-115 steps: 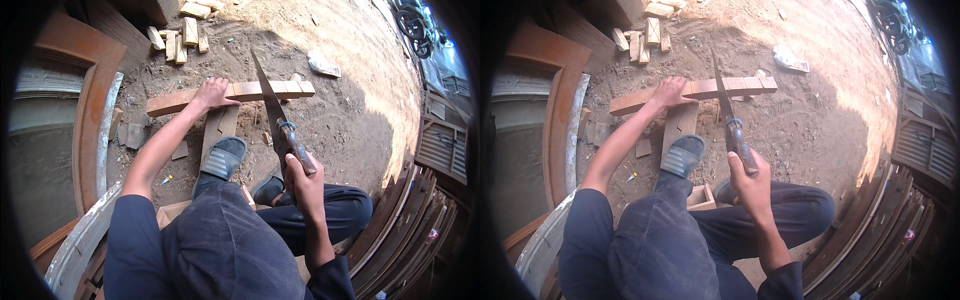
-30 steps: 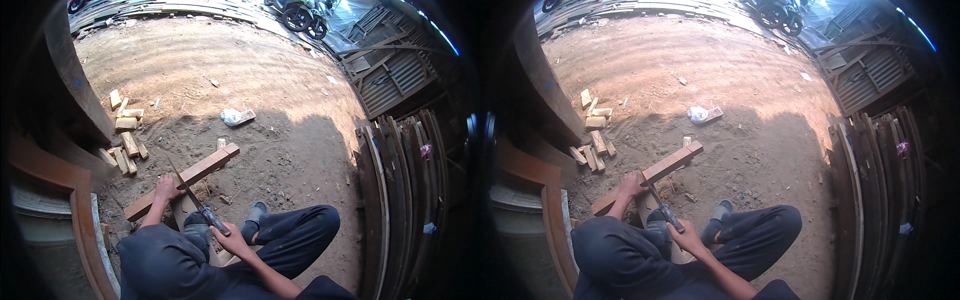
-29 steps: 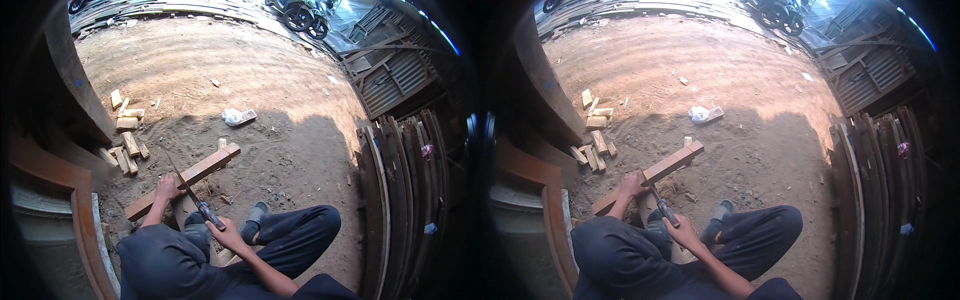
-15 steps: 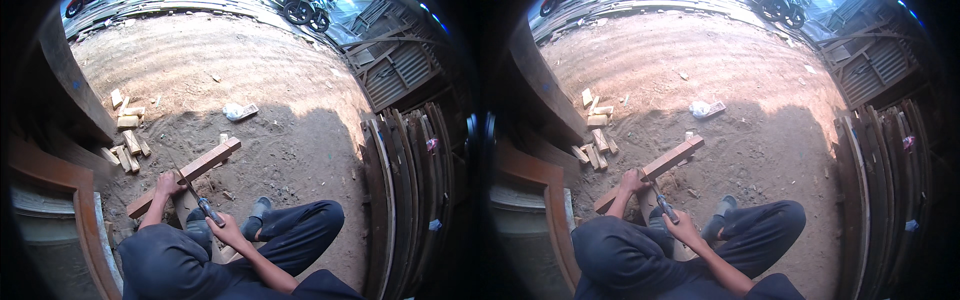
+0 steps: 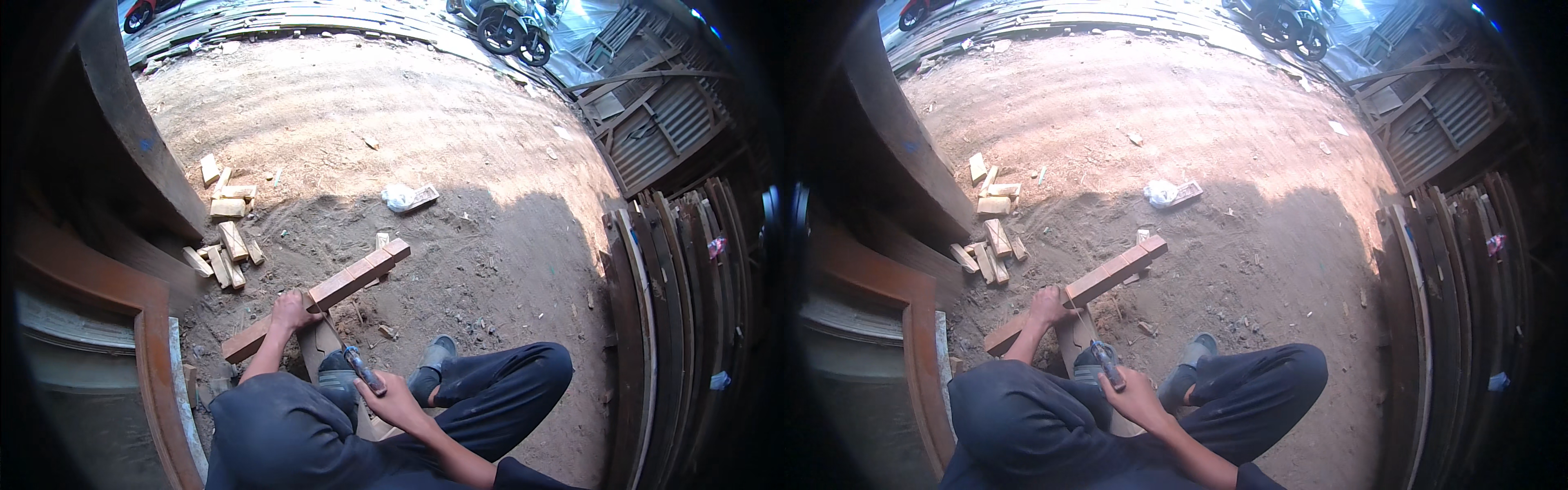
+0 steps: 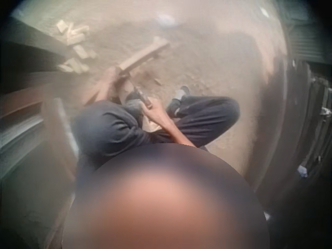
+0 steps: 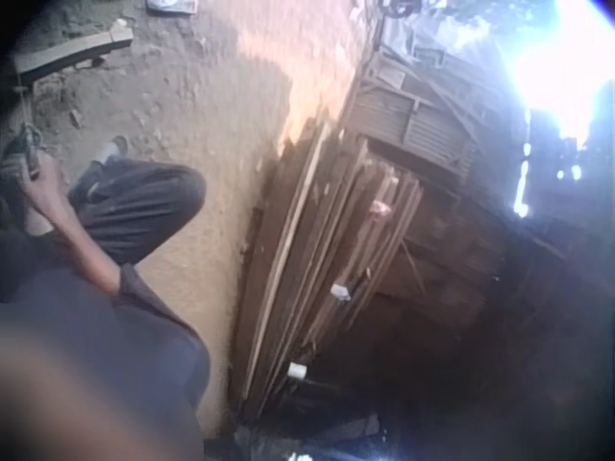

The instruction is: The person sits on the ground and uses a hand saw to cut a small wooden plank resting on a support. The person holds the wood with the left hand and saws with the right hand, producing small cut pieces that accumulate nearby.

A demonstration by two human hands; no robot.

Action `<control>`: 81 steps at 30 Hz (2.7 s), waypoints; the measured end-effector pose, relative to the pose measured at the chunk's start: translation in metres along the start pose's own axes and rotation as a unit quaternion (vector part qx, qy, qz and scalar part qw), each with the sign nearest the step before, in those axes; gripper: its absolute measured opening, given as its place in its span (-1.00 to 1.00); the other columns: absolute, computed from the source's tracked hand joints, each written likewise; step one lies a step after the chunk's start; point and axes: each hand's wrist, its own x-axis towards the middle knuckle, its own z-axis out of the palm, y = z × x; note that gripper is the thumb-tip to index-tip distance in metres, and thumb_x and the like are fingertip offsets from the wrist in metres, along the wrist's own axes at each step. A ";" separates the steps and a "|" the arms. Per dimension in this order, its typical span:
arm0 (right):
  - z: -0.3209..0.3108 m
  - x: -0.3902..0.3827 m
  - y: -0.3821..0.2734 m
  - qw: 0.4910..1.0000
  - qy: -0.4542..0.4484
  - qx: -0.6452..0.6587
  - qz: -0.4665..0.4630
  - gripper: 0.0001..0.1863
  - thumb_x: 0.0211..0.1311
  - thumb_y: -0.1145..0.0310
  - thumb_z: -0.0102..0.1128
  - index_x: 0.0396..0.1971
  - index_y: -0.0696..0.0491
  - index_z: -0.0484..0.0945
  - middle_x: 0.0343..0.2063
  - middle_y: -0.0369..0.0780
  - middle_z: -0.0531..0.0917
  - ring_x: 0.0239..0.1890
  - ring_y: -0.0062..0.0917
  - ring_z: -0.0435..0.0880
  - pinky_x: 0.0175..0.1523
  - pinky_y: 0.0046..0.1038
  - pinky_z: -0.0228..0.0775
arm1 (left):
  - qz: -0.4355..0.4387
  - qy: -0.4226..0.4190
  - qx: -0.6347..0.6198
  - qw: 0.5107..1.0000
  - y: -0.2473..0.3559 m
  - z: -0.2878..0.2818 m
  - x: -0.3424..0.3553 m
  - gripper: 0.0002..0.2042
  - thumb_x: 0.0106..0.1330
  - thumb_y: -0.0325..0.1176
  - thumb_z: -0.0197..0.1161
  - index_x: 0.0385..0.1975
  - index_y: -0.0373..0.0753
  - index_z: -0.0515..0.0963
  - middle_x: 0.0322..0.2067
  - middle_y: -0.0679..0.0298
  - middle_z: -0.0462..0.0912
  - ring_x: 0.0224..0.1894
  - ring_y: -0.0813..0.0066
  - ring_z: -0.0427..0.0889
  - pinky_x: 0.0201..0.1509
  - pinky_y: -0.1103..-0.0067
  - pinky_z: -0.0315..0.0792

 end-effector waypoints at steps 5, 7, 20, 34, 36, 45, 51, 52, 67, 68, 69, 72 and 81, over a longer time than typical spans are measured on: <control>-0.018 -0.034 0.005 1.000 0.015 -0.003 -0.003 -0.66 0.24 0.22 0.14 -0.54 0.21 0.43 -0.69 -0.11 0.42 -0.61 -0.46 0.37 -0.41 -0.34 0.26 | 0.018 -0.002 -0.021 1.000 0.003 0.000 0.003 -0.20 -0.18 0.27 0.41 -0.16 -0.41 0.51 -0.15 -0.05 0.60 -0.03 0.06 0.59 0.10 0.32 0.45; -0.009 -0.018 0.006 1.000 0.031 0.002 -0.005 -0.67 0.24 0.22 0.14 -0.53 0.21 0.44 -0.69 -0.11 0.43 -0.61 -0.46 0.37 -0.41 -0.34 0.26 | 0.010 -0.010 -0.028 1.000 0.006 -0.004 0.003 -0.19 -0.18 0.27 0.41 -0.16 -0.41 0.50 -0.14 -0.05 0.60 -0.02 0.05 0.58 0.11 0.31 0.45; -0.016 -0.032 0.005 0.999 0.024 0.016 0.019 -0.69 0.24 0.24 0.15 -0.52 0.19 0.46 -0.72 -0.19 0.41 -0.64 -0.55 0.32 -0.46 -0.41 0.21 | -0.007 -0.058 -0.045 0.997 0.014 -0.020 0.001 -0.23 -0.15 0.22 0.42 -0.16 -0.44 0.52 -0.13 -0.08 0.61 -0.02 0.07 0.60 0.09 0.30 0.46; -0.009 -0.032 0.025 0.998 0.043 0.047 -0.013 -0.66 0.27 0.25 0.19 -0.59 0.18 0.42 -0.76 -0.33 0.32 -0.64 -0.75 0.22 -0.55 -0.51 0.10 | 0.021 -0.023 -0.023 0.999 0.007 -0.010 0.004 -0.21 -0.21 0.27 0.42 -0.22 -0.42 0.54 -0.19 -0.09 0.62 -0.07 0.00 0.61 0.05 0.28 0.47; -0.008 -0.036 0.019 0.998 0.035 0.047 -0.004 -0.65 0.26 0.23 0.17 -0.58 0.18 0.41 -0.76 -0.29 0.33 -0.64 -0.69 0.24 -0.53 -0.47 0.13 | 0.020 -0.010 -0.015 1.000 0.003 -0.007 0.003 -0.22 -0.21 0.26 0.43 -0.23 -0.42 0.54 -0.20 -0.10 0.62 -0.08 0.00 0.61 0.04 0.28 0.48; -0.019 -0.047 0.003 0.998 0.029 0.046 0.014 -0.64 0.26 0.21 0.16 -0.57 0.19 0.40 -0.75 -0.19 0.37 -0.66 -0.59 0.30 -0.50 -0.39 0.22 | 0.046 0.016 -0.027 0.998 0.000 -0.006 0.009 -0.27 -0.22 0.25 0.42 -0.32 -0.40 0.57 -0.26 -0.07 0.64 -0.14 0.03 0.64 0.02 0.27 0.49; -0.020 -0.057 0.005 0.999 0.024 0.035 0.008 -0.65 0.26 0.22 0.17 -0.56 0.19 0.40 -0.75 -0.18 0.35 -0.65 -0.59 0.29 -0.50 -0.39 0.21 | 0.082 0.019 -0.006 0.996 -0.006 0.000 0.006 -0.23 -0.22 0.27 0.41 -0.25 -0.41 0.53 -0.24 -0.07 0.63 -0.12 0.00 0.63 0.04 0.27 0.48; -0.021 -0.055 0.002 0.999 0.021 0.028 0.013 -0.64 0.26 0.21 0.17 -0.56 0.19 0.40 -0.75 -0.18 0.36 -0.65 -0.58 0.30 -0.49 -0.38 0.21 | 0.091 0.023 -0.006 0.996 -0.008 0.002 0.006 -0.21 -0.21 0.28 0.40 -0.23 -0.41 0.52 -0.22 -0.07 0.63 -0.10 0.00 0.62 0.04 0.27 0.47; -0.005 -0.045 0.014 0.999 0.028 0.025 -0.020 -0.64 0.26 0.20 0.15 -0.56 0.17 0.40 -0.71 -0.12 0.42 -0.66 -0.40 0.37 -0.46 -0.32 0.23 | 0.042 -0.050 -0.030 0.997 0.003 -0.014 0.005 -0.19 -0.23 0.32 0.41 -0.24 -0.41 0.55 -0.16 -0.09 0.61 -0.05 0.06 0.60 0.09 0.32 0.44; -0.003 -0.041 0.014 0.999 0.030 0.023 -0.034 -0.64 0.26 0.19 0.15 -0.56 0.17 0.39 -0.71 -0.11 0.42 -0.66 -0.39 0.37 -0.46 -0.31 0.24 | 0.035 -0.062 -0.032 0.997 0.008 -0.017 0.006 -0.19 -0.24 0.32 0.41 -0.26 -0.41 0.56 -0.17 -0.09 0.62 -0.06 0.06 0.61 0.09 0.33 0.45; 0.004 -0.039 0.015 0.998 0.039 0.008 -0.039 -0.64 0.27 0.18 0.14 -0.55 0.17 0.39 -0.71 -0.10 0.43 -0.66 -0.33 0.36 -0.45 -0.30 0.24 | 0.031 -0.042 -0.032 0.998 0.007 -0.018 0.005 -0.18 -0.26 0.35 0.41 -0.29 -0.43 0.58 -0.20 -0.10 0.63 -0.08 0.05 0.62 0.05 0.34 0.47; -0.001 -0.043 0.011 0.999 0.030 0.002 -0.022 -0.64 0.28 0.17 0.12 -0.53 0.17 0.41 -0.70 -0.08 0.44 -0.65 -0.27 0.36 -0.44 -0.29 0.25 | 0.034 -0.011 -0.047 0.998 0.004 -0.012 0.005 -0.20 -0.30 0.31 0.46 -0.34 -0.43 0.55 -0.27 -0.12 0.62 -0.13 0.00 0.62 -0.01 0.29 0.47; -0.012 -0.063 0.011 0.997 0.047 0.056 0.027 -0.69 0.25 0.28 0.20 -0.56 0.20 0.43 -0.74 -0.23 0.36 -0.61 -0.70 0.25 -0.50 -0.45 0.19 | 0.074 0.001 -0.023 0.997 -0.010 -0.005 0.007 -0.29 -0.18 0.20 0.41 -0.27 -0.41 0.55 -0.21 -0.12 0.62 -0.09 0.02 0.62 0.05 0.31 0.47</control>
